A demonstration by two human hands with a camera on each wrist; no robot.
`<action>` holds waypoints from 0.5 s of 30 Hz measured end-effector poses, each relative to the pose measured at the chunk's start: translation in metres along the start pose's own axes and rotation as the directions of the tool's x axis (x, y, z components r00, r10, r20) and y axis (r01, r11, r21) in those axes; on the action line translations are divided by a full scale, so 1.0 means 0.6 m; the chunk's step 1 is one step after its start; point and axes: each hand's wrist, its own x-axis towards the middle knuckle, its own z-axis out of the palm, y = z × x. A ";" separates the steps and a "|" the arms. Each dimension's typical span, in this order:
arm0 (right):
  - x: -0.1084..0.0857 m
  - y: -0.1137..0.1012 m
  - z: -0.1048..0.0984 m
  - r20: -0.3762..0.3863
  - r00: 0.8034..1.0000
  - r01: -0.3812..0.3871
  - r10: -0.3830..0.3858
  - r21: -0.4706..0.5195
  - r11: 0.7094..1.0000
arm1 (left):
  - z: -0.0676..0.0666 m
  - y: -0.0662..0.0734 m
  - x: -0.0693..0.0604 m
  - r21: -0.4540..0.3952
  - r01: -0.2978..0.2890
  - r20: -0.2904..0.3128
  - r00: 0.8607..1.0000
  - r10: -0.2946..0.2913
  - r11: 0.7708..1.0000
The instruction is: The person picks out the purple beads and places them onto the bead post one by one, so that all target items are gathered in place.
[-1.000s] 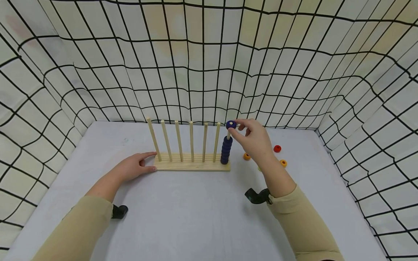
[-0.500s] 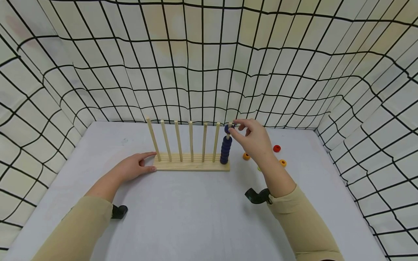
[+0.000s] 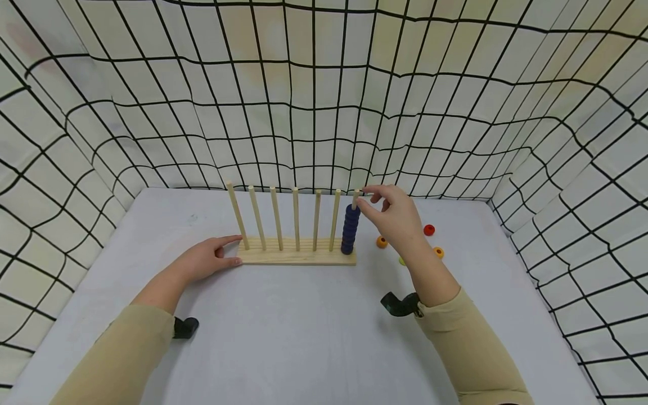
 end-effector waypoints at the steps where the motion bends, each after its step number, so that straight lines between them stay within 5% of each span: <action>1: 0.000 0.001 -0.001 0.001 1.000 -0.003 0.003 -0.001 1.000 | 0.000 0.000 0.000 0.001 -0.001 0.000 1.000 0.001 1.000; 15: -0.010 0.016 -0.006 0.006 1.000 -0.018 0.018 0.015 1.000 | -0.001 -0.004 0.003 -0.010 -0.027 -0.004 1.000 0.027 1.000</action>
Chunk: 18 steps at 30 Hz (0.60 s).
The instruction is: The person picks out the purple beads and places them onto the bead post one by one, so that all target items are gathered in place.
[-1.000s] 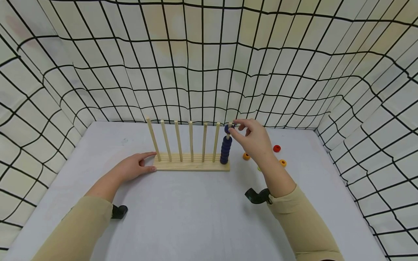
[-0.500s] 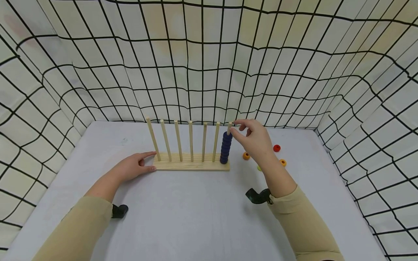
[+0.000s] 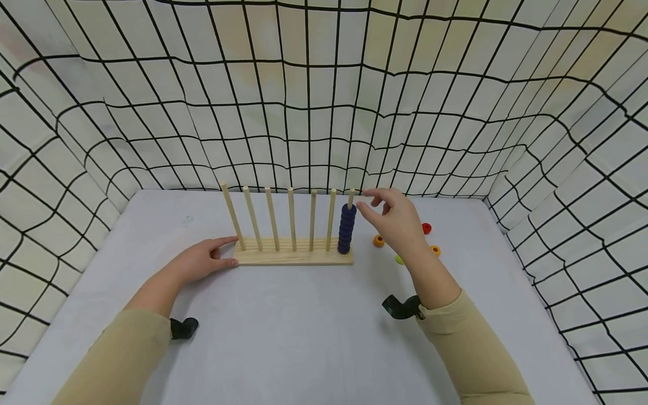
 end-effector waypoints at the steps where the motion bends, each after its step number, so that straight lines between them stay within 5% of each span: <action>1: 0.000 0.001 0.000 0.001 1.000 0.000 0.000 0.001 1.000 | 0.000 0.001 -0.001 -0.007 -0.001 -0.002 1.000 0.001 1.000; 9: -0.008 0.012 0.003 0.024 0.999 -0.028 0.028 0.000 1.000 | -0.001 0.014 -0.015 -0.044 0.014 -0.073 0.997 -0.017 0.999; 18: -0.023 0.032 0.009 0.088 0.995 -0.036 0.041 -0.053 0.998 | -0.007 0.020 -0.051 0.007 0.043 -0.155 0.987 -0.041 0.999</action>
